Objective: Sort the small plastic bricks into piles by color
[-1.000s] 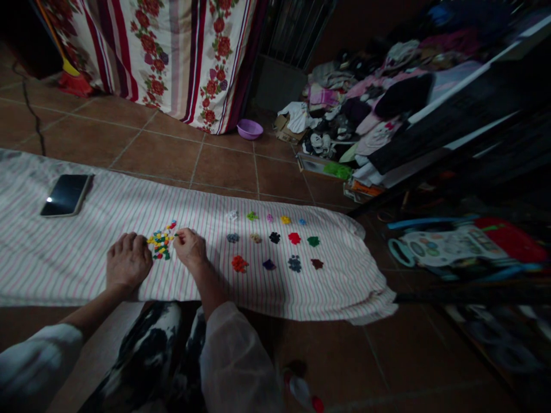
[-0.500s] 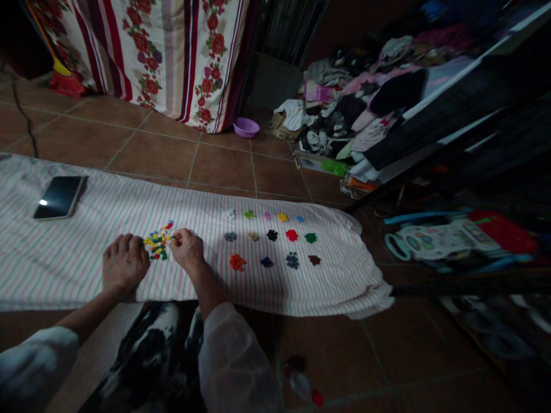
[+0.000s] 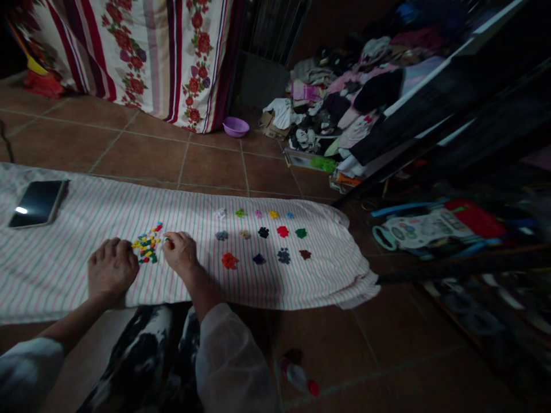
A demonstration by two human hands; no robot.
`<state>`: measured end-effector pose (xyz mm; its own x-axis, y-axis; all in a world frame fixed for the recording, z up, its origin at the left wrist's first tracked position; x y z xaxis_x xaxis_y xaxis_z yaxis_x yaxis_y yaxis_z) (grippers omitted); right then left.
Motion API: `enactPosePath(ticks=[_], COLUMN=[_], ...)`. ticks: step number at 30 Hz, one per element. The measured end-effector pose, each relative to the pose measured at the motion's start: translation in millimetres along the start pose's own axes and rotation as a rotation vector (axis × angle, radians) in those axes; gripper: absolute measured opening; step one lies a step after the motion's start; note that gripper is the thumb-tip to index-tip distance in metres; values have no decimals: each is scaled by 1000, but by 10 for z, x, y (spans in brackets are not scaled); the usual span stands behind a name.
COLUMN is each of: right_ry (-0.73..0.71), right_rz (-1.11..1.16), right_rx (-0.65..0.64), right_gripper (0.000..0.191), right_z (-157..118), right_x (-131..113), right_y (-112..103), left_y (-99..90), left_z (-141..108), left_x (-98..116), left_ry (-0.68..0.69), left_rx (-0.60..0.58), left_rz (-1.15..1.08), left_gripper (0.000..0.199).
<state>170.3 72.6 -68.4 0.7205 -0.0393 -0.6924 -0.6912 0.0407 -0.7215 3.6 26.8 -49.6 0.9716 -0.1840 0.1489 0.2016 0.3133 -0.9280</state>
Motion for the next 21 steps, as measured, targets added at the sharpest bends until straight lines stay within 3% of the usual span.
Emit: enactPosePath(ticks=[12, 21], right_ry=[-27, -69], right_rz=[85, 268], right_rx=[3, 168], right_gripper=[24, 15], right_z=[-152, -130], right_x=[19, 231], right_y=[-277, -621], left_y=[-22, -61], left_z=[-1, 14], left_x=[17, 39], left_ry=[-4, -11], left_rx=[-21, -72], left_rz=[11, 39], left_gripper=[38, 41])
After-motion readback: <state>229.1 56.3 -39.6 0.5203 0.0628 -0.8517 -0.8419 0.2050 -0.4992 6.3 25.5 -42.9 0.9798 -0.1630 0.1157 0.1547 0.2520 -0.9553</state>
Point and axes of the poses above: each hand's wrist, its own z-axis towards the middle knuckle, its own y-axis out of the palm, x = y × z, the point moved 4 cm from there along z, towards the middle knuckle, and after that the axes turned 11 degrees about y, right-handed, at the moved point
